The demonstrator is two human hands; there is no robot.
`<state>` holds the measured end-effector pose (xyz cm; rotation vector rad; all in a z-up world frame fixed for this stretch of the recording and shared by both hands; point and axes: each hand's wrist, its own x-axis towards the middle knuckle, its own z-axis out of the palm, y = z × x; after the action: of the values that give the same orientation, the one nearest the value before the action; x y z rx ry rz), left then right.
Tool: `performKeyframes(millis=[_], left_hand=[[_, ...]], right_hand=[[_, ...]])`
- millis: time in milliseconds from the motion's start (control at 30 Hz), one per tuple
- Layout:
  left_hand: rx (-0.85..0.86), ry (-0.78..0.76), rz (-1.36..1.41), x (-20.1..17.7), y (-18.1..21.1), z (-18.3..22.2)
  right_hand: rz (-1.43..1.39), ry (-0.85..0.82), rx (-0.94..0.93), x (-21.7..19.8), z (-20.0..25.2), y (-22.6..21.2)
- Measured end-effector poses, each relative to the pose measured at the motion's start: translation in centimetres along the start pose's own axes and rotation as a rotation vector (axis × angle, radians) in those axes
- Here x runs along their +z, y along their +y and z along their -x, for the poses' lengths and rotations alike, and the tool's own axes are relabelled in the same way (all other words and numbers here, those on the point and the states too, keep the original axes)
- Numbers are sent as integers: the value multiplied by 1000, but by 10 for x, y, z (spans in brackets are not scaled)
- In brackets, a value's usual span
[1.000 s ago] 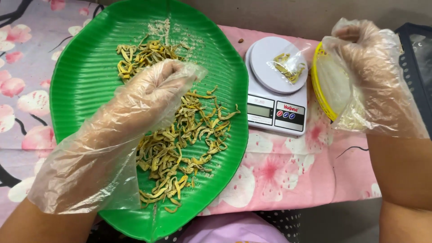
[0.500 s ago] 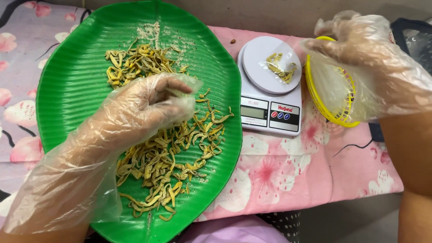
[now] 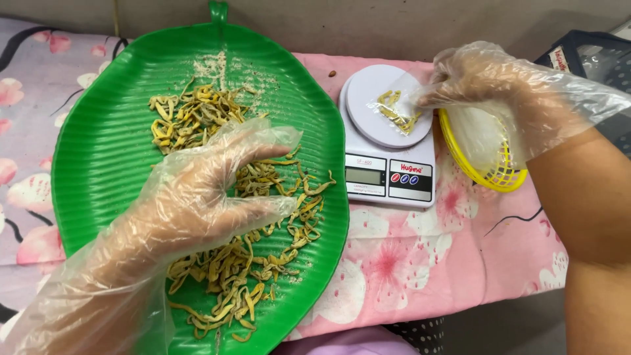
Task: Packing dried plant material into small plastic bags and weighing them on a digital scale.
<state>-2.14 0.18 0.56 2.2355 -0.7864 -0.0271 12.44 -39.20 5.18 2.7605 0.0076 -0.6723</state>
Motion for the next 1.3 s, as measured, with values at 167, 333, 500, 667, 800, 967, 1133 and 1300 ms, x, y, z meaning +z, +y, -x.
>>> performKeyframes(millis=[167,333,500,667,800,967,1133,1300], left_hand=[[-37,6,-43,2,1,-3],[-44,11,49,-3,5,-4],[-329,-173,775,-2,25,-4],[-624,-57,1004,18,48,-16],[-821,-155,705,11,112,-59],[-129,-69,525,75,108,-101],[-207,-5,778,121,170,-149],[-248,56,909,150,213,-178]], right_hand=[[-227,14,25,1,1,-12],[-395,199,-113,-9,18,14],[-141,360,-205,-18,26,47],[-19,496,-288,-24,94,46],[-67,513,-158,-24,143,40],[-294,539,-363,-15,187,59],[-511,552,-493,-18,218,75],[-605,628,-519,0,213,126]])
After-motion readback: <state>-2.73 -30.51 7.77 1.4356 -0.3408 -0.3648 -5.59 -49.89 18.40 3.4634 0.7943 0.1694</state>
